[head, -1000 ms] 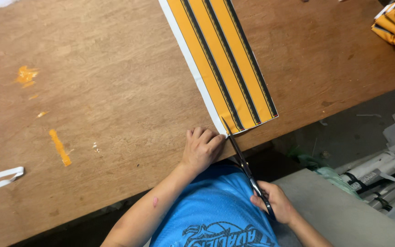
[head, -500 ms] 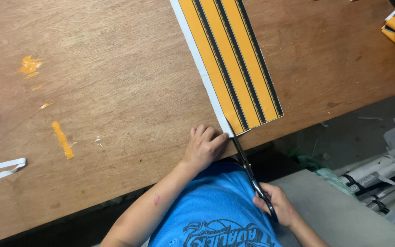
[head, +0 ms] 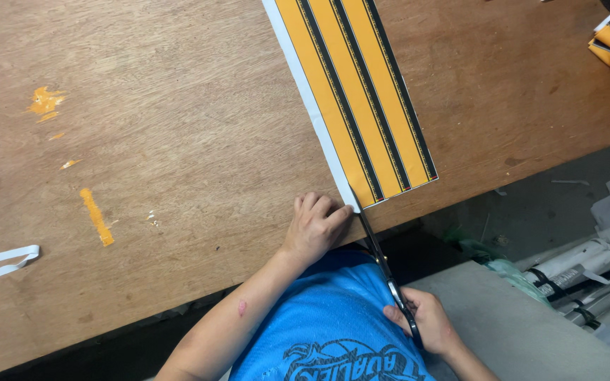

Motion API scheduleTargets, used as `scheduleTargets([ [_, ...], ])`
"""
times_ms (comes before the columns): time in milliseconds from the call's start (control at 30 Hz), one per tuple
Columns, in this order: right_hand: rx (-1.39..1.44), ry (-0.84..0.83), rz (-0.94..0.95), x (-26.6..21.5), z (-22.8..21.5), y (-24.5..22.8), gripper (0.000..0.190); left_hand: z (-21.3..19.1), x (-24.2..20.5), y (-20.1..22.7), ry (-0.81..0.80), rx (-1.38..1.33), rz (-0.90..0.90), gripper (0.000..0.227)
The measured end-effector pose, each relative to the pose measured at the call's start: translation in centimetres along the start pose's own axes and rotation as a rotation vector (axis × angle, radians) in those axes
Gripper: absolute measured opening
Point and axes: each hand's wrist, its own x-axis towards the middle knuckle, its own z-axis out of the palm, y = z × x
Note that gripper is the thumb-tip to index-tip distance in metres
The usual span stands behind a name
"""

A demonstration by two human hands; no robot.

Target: The person uses shears to cut a long yellow and black striped fabric strip on a wooden table. They repeatedly trim the edges and separate sections of the fabric, moving cut pieces aside as they work.

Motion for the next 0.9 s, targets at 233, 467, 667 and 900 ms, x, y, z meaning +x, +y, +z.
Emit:
scheduleTargets([
  [233,0.008,0.033,-0.041,-0.5,0.5,-0.2,0.034,0.0,0.0,0.0,0.010,-0.021,-0.005,0.021],
  [467,0.055,0.009,0.041,-0.4,0.8,-0.2,0.037,0.1,-0.1,0.0,0.010,-0.018,-0.012,0.021],
  [667,0.075,-0.053,-0.058,-0.3,0.1,-1.3,0.038,-0.2,-0.1,-0.2,0.027,-0.040,0.006,0.021],
  [900,0.156,-0.072,-0.138,3.7,0.0,-3.2,0.043,-0.3,-0.1,-0.3,0.009,-0.057,0.019,0.027],
])
